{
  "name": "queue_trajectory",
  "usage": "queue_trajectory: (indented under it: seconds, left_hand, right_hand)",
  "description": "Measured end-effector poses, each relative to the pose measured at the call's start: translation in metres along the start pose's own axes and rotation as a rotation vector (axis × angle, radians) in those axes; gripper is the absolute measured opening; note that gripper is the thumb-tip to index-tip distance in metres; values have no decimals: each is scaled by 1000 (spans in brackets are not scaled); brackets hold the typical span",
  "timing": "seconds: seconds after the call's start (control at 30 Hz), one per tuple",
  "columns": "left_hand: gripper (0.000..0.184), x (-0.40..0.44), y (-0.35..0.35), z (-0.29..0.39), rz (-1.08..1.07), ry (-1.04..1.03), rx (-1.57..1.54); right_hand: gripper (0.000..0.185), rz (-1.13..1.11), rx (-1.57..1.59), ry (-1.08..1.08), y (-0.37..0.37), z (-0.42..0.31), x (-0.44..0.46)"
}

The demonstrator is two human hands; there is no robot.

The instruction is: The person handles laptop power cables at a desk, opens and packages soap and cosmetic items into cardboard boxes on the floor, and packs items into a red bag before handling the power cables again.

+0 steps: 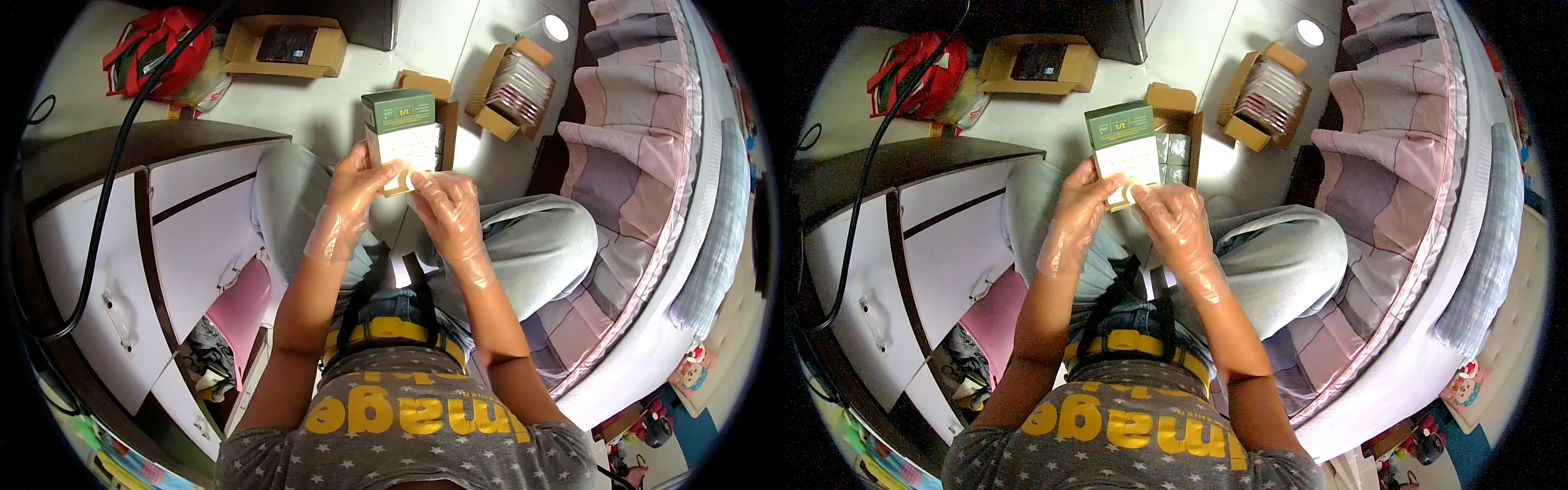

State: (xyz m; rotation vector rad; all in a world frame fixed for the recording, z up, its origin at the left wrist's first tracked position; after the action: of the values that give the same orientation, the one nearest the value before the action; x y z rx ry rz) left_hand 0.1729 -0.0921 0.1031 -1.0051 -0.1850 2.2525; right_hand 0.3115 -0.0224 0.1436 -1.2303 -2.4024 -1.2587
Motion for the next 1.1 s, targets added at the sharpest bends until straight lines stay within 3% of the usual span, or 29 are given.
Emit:
queue_trajectory:
  seconds: [0.2,0.5,1.1]
  left_hand:
    - [37,-2,-1,3,-20,26,52]
    - [34,-2,1,-4,-27,100,49]
    - [31,-5,-9,0,7,16,163]
  right_hand:
    - [36,37,3,24,7,-2,8]
    - [32,-2,84,-38,10,1,11]
    - [21,-5,103,-107,5,9,7]
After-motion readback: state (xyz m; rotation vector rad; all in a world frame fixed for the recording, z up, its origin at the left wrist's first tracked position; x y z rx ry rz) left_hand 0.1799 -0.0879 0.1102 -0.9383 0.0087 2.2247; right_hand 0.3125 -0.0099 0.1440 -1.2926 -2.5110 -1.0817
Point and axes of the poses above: each hand's wrist, its own x-axis towards the middle knuckle, its own y-axis out of the back of the hand, z = x × y, the point moved 3 cm from there along x, towards the middle knuckle, and after that the axes turned 9 degrees about z, right-handed, at the moved point
